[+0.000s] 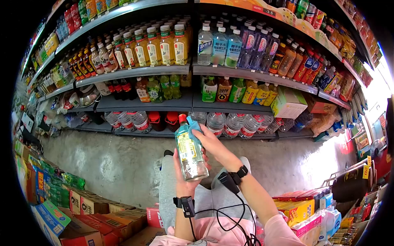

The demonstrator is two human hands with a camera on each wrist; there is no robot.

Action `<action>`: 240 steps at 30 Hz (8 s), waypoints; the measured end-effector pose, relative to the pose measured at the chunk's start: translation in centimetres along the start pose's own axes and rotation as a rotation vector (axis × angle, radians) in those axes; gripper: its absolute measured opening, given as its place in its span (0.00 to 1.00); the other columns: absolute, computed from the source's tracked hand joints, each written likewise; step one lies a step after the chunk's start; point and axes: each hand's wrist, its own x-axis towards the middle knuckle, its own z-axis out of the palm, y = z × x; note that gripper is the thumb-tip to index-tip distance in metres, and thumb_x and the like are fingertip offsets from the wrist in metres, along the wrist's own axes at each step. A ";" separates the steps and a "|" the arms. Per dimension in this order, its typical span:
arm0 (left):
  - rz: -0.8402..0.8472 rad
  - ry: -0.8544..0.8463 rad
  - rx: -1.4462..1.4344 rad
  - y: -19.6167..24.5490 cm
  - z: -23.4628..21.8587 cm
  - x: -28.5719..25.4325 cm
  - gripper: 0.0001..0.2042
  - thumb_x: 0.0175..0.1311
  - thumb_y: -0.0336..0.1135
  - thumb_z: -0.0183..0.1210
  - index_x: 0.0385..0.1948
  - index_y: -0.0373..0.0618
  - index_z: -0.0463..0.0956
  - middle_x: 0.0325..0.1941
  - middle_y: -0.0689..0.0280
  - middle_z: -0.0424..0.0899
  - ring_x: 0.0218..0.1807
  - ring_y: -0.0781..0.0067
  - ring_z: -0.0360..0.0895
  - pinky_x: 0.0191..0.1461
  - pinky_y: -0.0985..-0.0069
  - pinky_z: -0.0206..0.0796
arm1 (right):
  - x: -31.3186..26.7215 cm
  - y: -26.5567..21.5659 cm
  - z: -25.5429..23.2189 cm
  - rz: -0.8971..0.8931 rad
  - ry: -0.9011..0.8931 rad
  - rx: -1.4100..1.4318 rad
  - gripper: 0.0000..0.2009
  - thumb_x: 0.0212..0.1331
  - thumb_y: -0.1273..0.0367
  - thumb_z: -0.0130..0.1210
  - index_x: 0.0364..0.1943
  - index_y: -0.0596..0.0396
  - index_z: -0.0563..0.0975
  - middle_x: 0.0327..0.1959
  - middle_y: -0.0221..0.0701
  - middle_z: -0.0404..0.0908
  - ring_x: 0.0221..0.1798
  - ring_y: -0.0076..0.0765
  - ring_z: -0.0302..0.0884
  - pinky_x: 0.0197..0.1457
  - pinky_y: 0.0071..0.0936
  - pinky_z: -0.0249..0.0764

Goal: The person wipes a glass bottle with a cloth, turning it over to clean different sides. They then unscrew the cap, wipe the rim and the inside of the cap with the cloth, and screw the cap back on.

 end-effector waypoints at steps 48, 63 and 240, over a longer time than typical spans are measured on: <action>-0.246 -0.106 0.136 -1.3 0.4 -1.5 0.41 0.61 0.70 0.43 0.63 0.39 0.63 0.58 0.52 0.73 0.48 0.54 0.77 0.48 0.56 0.72 | -5.2 -9.7 -0.1 -0.747 0.271 -0.977 0.16 0.63 0.69 0.48 0.53 0.61 0.75 0.60 0.52 0.70 0.64 0.53 0.67 0.65 0.39 0.67; -0.184 -0.168 0.221 -0.4 -0.9 -1.1 0.38 0.63 0.67 0.45 0.61 0.41 0.64 0.58 0.54 0.74 0.56 0.56 0.75 0.57 0.59 0.71 | -5.3 -7.3 1.4 -0.945 0.126 -1.239 0.16 0.59 0.68 0.54 0.50 0.60 0.76 0.58 0.42 0.74 0.68 0.46 0.63 0.73 0.42 0.57; 0.675 -0.206 1.135 -1.6 3.5 -1.5 0.30 0.72 0.42 0.47 0.68 0.45 0.42 0.65 0.57 0.62 0.64 0.65 0.64 0.67 0.67 0.54 | -14.1 -1.9 -3.7 0.110 -0.264 0.306 0.33 0.58 0.57 0.58 0.62 0.64 0.62 0.51 0.44 0.75 0.50 0.42 0.80 0.41 0.39 0.84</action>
